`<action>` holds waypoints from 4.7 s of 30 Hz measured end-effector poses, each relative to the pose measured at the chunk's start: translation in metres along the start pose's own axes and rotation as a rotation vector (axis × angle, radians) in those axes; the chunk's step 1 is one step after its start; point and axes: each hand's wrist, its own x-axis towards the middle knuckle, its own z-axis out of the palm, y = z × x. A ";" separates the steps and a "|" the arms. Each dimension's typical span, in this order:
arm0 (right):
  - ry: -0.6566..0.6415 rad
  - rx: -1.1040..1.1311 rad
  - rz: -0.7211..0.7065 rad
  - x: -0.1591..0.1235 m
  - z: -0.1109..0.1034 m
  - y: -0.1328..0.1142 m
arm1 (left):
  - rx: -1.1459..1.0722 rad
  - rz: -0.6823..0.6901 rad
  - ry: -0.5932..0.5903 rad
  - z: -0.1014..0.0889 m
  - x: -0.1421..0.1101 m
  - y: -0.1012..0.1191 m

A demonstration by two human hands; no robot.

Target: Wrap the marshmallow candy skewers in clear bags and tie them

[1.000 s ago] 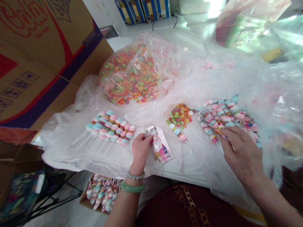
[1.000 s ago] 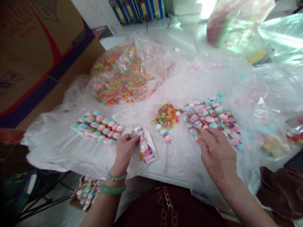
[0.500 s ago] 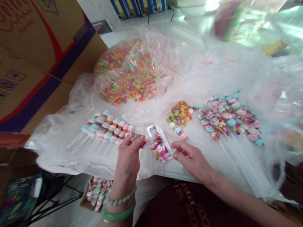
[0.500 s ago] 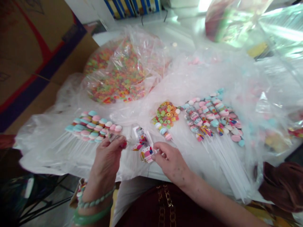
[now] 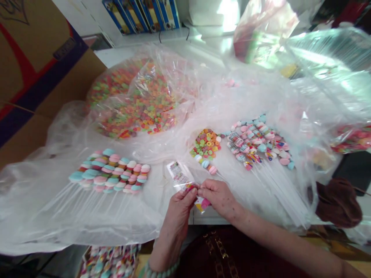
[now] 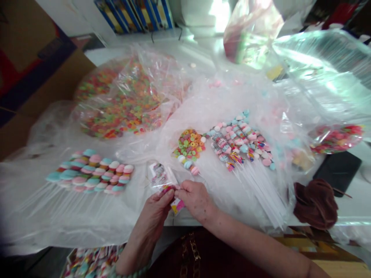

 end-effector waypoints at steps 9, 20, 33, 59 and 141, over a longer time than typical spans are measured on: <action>0.340 -0.449 -0.333 -0.011 -0.024 0.011 | -0.118 0.113 0.173 -0.013 0.005 0.011; 0.344 -0.553 -0.200 0.005 -0.043 0.018 | -0.133 0.109 0.111 -0.034 -0.005 0.016; 0.133 -0.369 -0.561 -0.071 0.016 -0.017 | -0.651 -0.037 0.294 -0.072 -0.010 0.053; -0.165 0.181 -0.001 -0.044 0.044 -0.011 | -0.380 0.309 -0.045 -0.076 -0.017 0.034; -0.165 0.179 -0.089 -0.002 0.061 -0.003 | -0.256 0.083 -0.098 -0.067 -0.001 0.040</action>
